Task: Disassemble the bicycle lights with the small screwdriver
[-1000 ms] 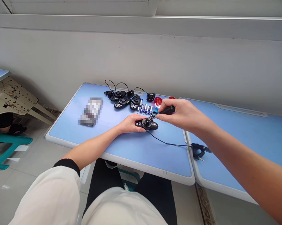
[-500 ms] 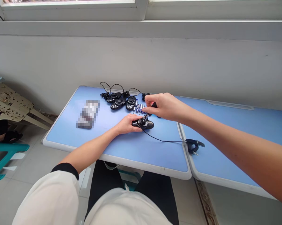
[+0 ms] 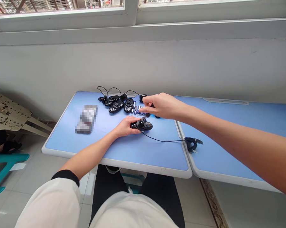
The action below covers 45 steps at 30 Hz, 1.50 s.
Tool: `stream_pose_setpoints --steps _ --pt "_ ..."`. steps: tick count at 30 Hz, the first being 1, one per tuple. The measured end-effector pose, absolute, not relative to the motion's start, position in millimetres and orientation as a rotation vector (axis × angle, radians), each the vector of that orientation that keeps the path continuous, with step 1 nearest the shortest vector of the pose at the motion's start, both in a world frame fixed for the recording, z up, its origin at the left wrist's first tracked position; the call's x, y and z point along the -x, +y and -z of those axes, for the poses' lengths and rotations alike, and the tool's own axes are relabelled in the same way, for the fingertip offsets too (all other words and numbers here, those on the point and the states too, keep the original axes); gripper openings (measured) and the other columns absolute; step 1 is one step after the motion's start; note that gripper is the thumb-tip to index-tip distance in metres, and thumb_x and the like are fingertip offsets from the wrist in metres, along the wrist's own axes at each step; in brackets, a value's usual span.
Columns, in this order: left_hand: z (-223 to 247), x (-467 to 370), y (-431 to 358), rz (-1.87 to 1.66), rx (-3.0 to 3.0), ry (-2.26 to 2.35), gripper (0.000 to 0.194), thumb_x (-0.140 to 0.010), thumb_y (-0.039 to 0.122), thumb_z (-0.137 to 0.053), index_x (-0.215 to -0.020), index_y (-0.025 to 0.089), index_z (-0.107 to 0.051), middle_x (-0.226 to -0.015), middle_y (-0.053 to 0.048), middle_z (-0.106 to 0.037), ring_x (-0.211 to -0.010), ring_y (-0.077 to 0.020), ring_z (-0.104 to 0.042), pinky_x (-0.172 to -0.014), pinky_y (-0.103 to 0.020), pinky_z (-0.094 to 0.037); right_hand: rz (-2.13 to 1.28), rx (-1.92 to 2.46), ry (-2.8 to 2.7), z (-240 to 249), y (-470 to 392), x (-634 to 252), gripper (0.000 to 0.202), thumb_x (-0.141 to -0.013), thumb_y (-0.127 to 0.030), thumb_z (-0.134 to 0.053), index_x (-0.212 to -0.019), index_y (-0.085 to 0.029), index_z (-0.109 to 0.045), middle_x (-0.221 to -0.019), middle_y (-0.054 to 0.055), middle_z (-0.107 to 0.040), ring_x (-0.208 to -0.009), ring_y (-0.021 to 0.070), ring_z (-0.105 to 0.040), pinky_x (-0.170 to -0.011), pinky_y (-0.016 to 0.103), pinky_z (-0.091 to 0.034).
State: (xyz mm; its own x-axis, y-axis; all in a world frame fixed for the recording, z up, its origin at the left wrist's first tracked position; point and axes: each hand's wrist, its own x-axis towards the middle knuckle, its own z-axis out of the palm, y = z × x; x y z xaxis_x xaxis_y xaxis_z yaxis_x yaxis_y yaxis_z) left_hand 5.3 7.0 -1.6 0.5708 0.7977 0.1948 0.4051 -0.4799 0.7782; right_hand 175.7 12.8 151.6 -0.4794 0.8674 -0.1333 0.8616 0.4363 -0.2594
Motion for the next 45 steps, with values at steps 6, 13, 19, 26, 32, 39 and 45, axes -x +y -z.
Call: stream_pose_setpoints --steps 6,13,19,26,32,39,45 --pt "0.2 -4.7 7.3 -0.719 -2.109 0.942 0.047 -0.070 0.031 -0.074 -0.114 0.018 -0.065 -0.100 -0.006 -0.066 -0.096 -0.0219 -0.056 -0.092 -0.036 -0.041 -0.629 1.435 -2.659 -153.5 13.5 -181.6 0.016 -0.072 -0.020 -0.060 -0.079 -0.022 -0.045 -0.080 0.000 -0.059 -0.065 0.0126 -0.048 -0.056 0.025 -0.030" --pt "0.1 -4.8 7.3 -0.725 -2.089 0.960 0.046 -0.069 0.030 -0.075 -0.113 0.020 -0.066 -0.104 -0.005 -0.066 -0.099 -0.0226 -0.055 -0.093 -0.037 -0.041 -0.506 1.588 -2.595 -152.2 11.1 -177.7 0.021 -0.082 -0.034 -0.055 -0.070 -0.021 -0.044 -0.067 -0.001 -0.056 -0.057 0.0113 -0.043 -0.054 0.026 -0.028" --pt "-1.9 -5.2 6.5 -0.717 -2.082 0.958 0.050 -0.069 0.030 -0.076 -0.116 0.019 -0.064 -0.104 -0.006 -0.066 -0.100 -0.0226 -0.055 -0.094 -0.038 -0.040 -0.599 1.558 -2.632 -154.8 10.2 -179.3 0.014 -0.073 -0.021 -0.061 -0.075 -0.021 -0.047 -0.080 0.000 -0.061 -0.064 0.0114 -0.047 -0.056 0.025 -0.030" --pt "-1.6 -4.6 6.8 -0.706 -2.079 0.974 0.050 -0.069 0.032 -0.075 -0.116 0.019 -0.065 -0.103 -0.006 -0.066 -0.098 -0.0226 -0.055 -0.091 -0.037 -0.042 -0.518 1.613 -2.562 -154.5 6.9 -177.1 0.015 -0.075 -0.025 -0.060 -0.069 -0.021 -0.046 -0.072 0.000 -0.058 -0.060 0.0115 -0.045 -0.054 0.026 -0.029" --pt "-4.8 -5.1 5.5 -0.694 -2.101 0.980 0.044 -0.070 0.030 -0.075 -0.112 0.020 -0.066 -0.099 -0.005 -0.065 -0.096 -0.0216 -0.055 -0.089 -0.035 -0.042 -0.686 1.520 -2.578 -155.1 8.7 -180.3 0.018 -0.063 -0.010 -0.058 -0.074 -0.022 -0.049 -0.077 -0.001 -0.059 -0.066 0.0128 -0.049 -0.055 0.026 -0.031" --pt "-2.3 -5.0 7.3 -0.711 -2.090 0.961 0.048 -0.070 0.032 -0.075 -0.116 0.021 -0.065 -0.102 -0.005 -0.066 -0.097 -0.0220 -0.056 -0.091 -0.036 -0.041 -0.774 1.588 -2.554 -156.5 9.9 -181.2 0.016 -0.062 -0.010 -0.059 -0.074 -0.021 -0.055 -0.072 -0.001 -0.059 -0.061 0.0116 -0.049 -0.053 0.026 -0.031" --pt "-2.5 -5.0 7.3 -0.702 -2.093 0.972 0.051 -0.070 0.033 -0.074 -0.118 0.019 -0.064 -0.102 -0.005 -0.066 -0.096 -0.0221 -0.056 -0.091 -0.036 -0.042 -1.016 1.547 -2.383 -151.3 15.0 -192.9 0.014 -0.065 -0.020 -0.066 -0.078 -0.023 -0.061 -0.062 -0.002 -0.055 -0.056 0.0120 -0.046 -0.051 0.026 -0.032"
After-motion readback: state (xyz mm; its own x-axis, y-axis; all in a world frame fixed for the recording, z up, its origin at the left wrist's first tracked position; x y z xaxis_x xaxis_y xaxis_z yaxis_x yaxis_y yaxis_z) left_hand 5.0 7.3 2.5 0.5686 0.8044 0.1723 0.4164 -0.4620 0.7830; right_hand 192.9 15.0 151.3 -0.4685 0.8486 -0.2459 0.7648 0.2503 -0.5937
